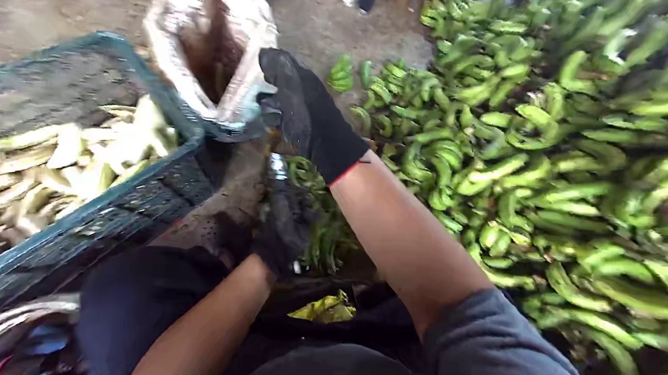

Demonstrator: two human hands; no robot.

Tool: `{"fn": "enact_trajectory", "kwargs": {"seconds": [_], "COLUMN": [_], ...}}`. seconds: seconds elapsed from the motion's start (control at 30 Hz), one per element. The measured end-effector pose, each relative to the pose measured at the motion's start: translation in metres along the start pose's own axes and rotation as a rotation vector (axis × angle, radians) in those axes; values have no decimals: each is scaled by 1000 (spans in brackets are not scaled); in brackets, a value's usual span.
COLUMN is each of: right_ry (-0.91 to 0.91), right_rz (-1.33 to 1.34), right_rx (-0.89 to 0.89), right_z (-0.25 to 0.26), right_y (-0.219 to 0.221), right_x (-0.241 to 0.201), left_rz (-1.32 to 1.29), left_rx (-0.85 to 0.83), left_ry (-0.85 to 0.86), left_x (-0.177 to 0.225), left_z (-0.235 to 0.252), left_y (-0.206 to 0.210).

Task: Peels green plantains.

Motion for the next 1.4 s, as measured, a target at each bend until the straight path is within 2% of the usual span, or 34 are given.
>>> {"fn": "enact_trajectory", "kwargs": {"seconds": [0.1, 0.17, 0.23, 0.3, 0.4, 0.47, 0.57, 0.63, 0.73, 0.9, 1.03, 1.2, 1.3, 1.33, 1.4], "right_ry": [120, 161, 214, 293, 493, 588, 675, 742, 867, 1078, 1202, 1121, 905, 793, 628], "right_rz": [-34, -5, -27, -54, 24, 109, 83, 14, -264, -229, -230, -189, -126, -35, 282], "right_rx": [125, 310, 540, 763, 1011, 1026, 889, 792, 569, 680, 663, 543, 441, 416, 479], "right_z": [-43, -97, -177, -276, -403, -442, -431, -397, -341, -297, -283, -293, -308, -311, -310], "right_y": [-110, -203, -289, -354, -390, -379, -354, -348, -350, -363, -365, -374, -373, -369, -361], "right_x": [7, 26, 56, 106, 199, 255, 332, 376, 412, 466, 486, 495, 467, 453, 432], "left_rz": [121, 170, 191, 267, 442, 584, 791, 878, 931, 1034, 921, 1097, 1225, 1271, 1356], "left_rx": [-103, -186, -276, -300, -231, -171, -73, -101, -108, -91, -136, -15, -119, -145, -252], "left_ry": [-30, -39, -70, -118, -149, -162, -163, -181, -201, -226, -308, -310, -218, -181, -133], "left_x": [-5, -5, -12, -23, -45, -61, -79, -87, -103, -127, -140, -150, -149, -149, -150], "left_z": [10, 12, 17, 20, 21, 19, 7, 7, 6, 12, 15, 17, 18, 18, 11], "left_y": [-14, -15, -18, -18, -17, -11, 6, 11, 19, 18, 7, 15, 23, 27, 40]}}
Point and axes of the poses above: each hand's wrist, its own z-axis towards the middle knuckle, its own y-axis out of the palm, x = y × z, the point moved 7 cm from there along z, towards the middle knuckle, and after that the axes turned 6 degrees about -x, right-handed, at the moved point
